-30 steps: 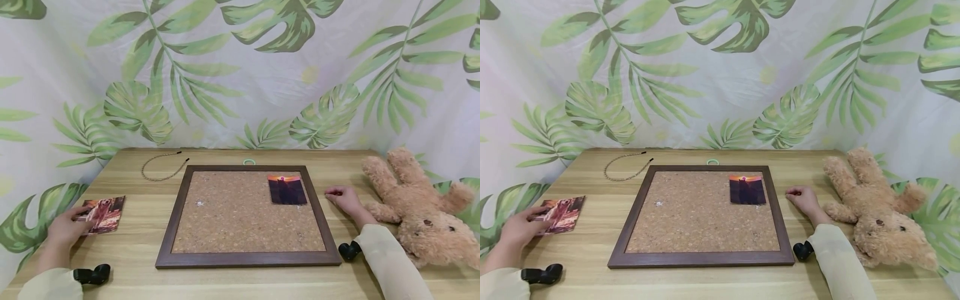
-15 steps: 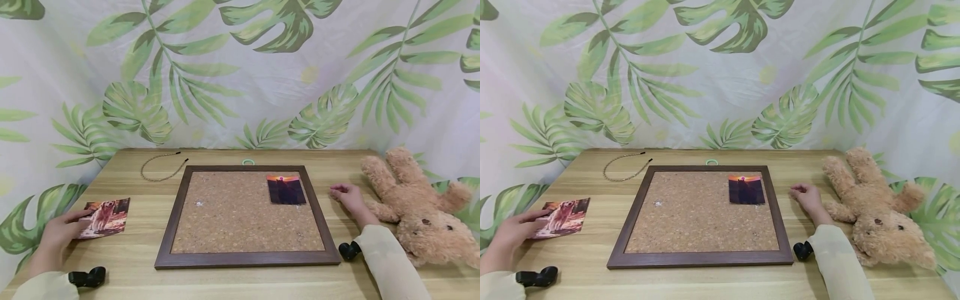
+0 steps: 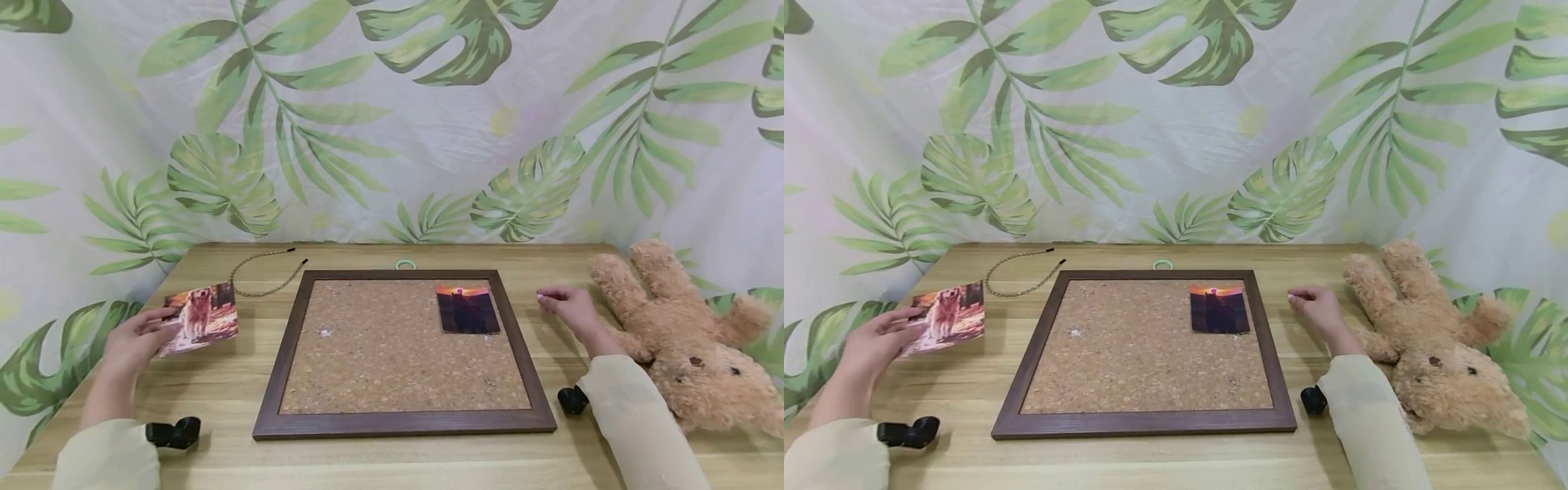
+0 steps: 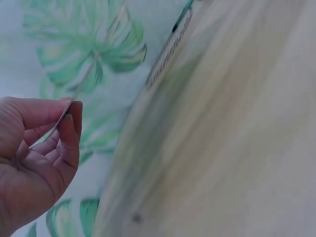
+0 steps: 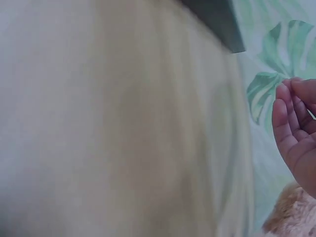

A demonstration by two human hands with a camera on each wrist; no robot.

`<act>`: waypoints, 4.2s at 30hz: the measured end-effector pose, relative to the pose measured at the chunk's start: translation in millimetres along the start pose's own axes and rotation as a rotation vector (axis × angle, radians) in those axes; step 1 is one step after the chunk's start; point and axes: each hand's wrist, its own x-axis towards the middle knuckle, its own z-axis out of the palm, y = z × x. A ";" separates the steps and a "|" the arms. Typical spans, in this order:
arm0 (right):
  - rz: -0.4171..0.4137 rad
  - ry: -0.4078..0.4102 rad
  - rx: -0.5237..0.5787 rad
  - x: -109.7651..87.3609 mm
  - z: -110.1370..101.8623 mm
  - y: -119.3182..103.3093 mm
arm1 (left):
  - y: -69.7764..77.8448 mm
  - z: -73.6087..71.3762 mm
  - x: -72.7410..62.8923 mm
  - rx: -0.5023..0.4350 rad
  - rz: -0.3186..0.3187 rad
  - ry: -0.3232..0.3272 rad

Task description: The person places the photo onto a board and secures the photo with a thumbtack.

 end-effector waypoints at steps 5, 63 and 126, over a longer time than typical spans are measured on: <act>0.013 -0.005 0.028 10.1 -1.2 -14.0 | 19.7 19.4 6.6 -0.057 0.062 -0.006; -0.189 -0.320 0.216 4.8 247.1 -107.7 | 103.9 185.3 10.6 0.059 0.259 -0.164; -0.238 -0.296 0.044 3.3 253.3 -113.2 | 101.2 198.8 9.2 0.831 0.473 -0.185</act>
